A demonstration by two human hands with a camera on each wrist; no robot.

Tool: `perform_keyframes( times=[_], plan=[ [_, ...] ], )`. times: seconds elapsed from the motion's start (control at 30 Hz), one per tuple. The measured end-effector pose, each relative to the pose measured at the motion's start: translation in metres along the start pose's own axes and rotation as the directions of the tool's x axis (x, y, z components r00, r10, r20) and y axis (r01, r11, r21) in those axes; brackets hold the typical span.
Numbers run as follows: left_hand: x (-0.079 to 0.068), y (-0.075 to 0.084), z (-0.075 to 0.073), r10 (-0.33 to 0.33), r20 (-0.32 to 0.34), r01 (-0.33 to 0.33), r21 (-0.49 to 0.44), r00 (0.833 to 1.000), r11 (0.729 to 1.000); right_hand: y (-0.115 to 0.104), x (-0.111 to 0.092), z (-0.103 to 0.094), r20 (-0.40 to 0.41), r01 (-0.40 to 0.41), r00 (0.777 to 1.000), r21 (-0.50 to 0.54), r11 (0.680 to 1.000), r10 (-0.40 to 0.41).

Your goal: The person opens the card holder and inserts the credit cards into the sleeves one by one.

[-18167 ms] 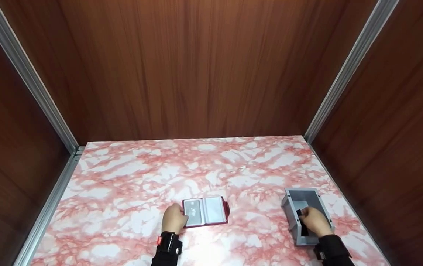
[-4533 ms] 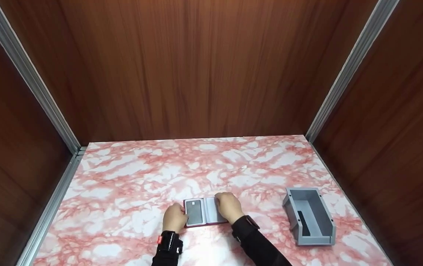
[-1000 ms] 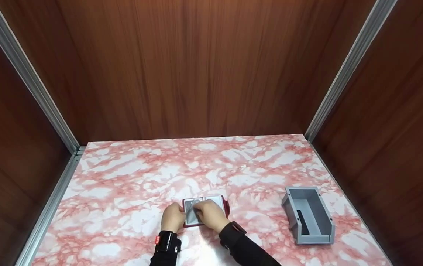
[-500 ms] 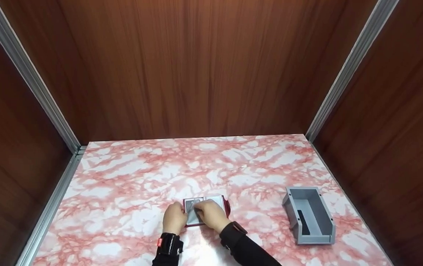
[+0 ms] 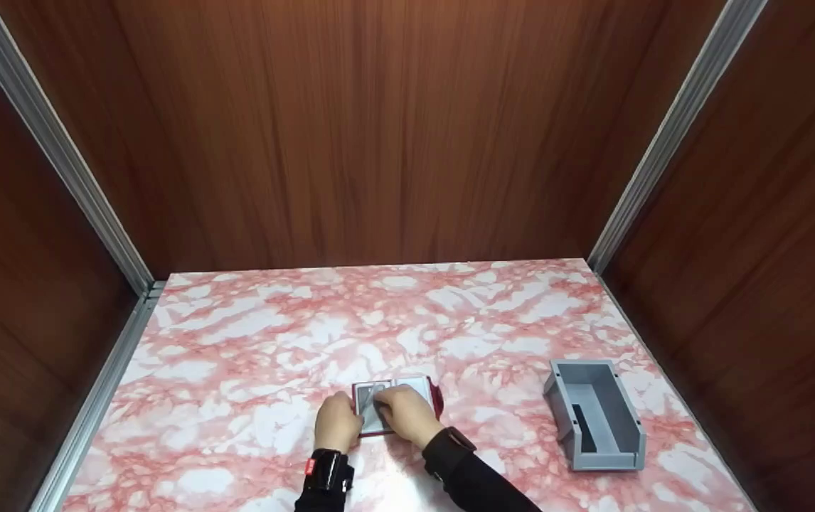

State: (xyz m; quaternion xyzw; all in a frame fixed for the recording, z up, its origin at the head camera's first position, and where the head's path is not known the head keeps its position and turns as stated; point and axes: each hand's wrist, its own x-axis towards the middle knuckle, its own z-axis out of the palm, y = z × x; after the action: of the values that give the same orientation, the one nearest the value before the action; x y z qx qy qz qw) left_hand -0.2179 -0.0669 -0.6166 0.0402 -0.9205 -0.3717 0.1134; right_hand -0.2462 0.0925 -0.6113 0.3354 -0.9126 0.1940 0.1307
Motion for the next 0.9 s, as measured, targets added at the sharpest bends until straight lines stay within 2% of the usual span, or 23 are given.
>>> perform_keyframes(
  times=[0.53, 0.9],
  plan=[
    [0.0013, -0.0026, 0.0000, -0.040, 0.050, 0.041, -0.015, 0.998, 0.999, 0.0006, -0.0004, 0.0008, 0.003, 0.007, 1.000, 0.008, 1.000, -0.007],
    [0.0032, -0.0051, -0.0009, -0.010, 0.062, 0.010, 0.005, 0.998, 1.000, -0.0007, -0.0020, -0.0011, 0.017, 0.007, 1.000, -0.004, 1.000, -0.006]
  ],
)
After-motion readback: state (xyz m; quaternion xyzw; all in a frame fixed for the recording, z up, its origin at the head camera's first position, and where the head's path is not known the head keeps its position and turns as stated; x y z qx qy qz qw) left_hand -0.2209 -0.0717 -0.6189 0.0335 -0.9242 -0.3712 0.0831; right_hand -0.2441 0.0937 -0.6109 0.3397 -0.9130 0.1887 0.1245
